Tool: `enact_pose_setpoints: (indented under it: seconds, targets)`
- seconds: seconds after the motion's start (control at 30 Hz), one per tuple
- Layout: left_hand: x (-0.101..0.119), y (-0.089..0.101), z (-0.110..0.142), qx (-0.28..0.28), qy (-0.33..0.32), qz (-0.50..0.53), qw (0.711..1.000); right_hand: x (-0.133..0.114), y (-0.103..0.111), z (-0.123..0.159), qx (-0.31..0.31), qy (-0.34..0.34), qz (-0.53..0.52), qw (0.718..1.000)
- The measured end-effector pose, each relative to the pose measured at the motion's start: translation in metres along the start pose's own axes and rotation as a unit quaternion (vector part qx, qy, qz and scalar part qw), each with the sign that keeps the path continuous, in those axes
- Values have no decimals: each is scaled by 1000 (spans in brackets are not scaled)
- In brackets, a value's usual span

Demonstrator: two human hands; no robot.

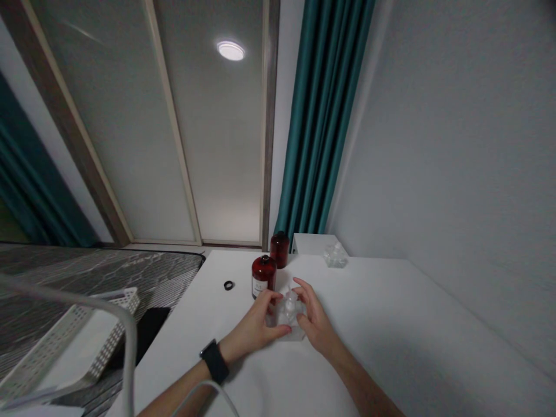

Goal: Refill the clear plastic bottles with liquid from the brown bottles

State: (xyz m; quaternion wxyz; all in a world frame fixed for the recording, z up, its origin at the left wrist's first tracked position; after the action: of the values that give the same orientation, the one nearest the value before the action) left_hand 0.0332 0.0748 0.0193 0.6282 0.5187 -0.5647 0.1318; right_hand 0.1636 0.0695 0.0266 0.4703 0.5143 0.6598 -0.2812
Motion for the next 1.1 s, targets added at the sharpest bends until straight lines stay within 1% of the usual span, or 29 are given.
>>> enact_pose_setpoints:
  seconds: [0.1, 0.17, 0.3, 0.37, 0.5, 0.63, 0.7, 0.83, 1.0, 1.03, 1.1]
  targets:
    - [1, 0, -1, -3, 1, 4, 1000, -3, 9, 2, 46, 28, 35, 998]
    - [1, -1, -1, -5, -2, 4, 1000, -3, 9, 2, 40, 29, 35, 998]
    - [-2, -2, -1, -6, -6, 3, 1000, 4, -4, 2, -13, -3, 30, 999]
    - [-2, -2, -1, -3, -10, 5, 1000, 6, -7, 2, -12, -18, 58, 998]
    - [0, -2, -1, 0, -16, 0, 1000, 4, -6, 3, 16, -30, 113, 993]
    - [2, -2, -1, -3, -16, 5, 1000, 5, -4, 3, 31, -46, 112, 992]
    - [1, -2, -1, -5, -11, 10, 1000, 4, -3, 2, 32, -38, 113, 992]
    - [-2, -3, -1, -7, -8, 6, 1000, 5, -1, 1, 14, -15, 88, 996]
    - [-2, -2, 0, -10, 0, 0, 1000, 9, 13, 2, 54, -16, 79, 995]
    - [-2, -2, 0, -11, 2, 0, 1000, 8, 12, 1, 52, -17, 72, 996]
    - [-2, -2, 0, -11, 1, 0, 1000, 7, 6, 1, 28, -24, 46, 998]
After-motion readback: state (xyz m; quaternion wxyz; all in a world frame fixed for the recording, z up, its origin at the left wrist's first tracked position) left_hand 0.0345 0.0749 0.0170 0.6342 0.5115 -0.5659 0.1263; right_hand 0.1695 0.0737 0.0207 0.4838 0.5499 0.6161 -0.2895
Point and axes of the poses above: each hand's wrist, its own z-axis away from the middle knuckle, its own y-axis out of the back of the hand, x = y × z, the point moved 10 cm from there along -z, towards the middle knuckle, and after that the axes turned 10 degrees about -x, right-handed, at the moved point
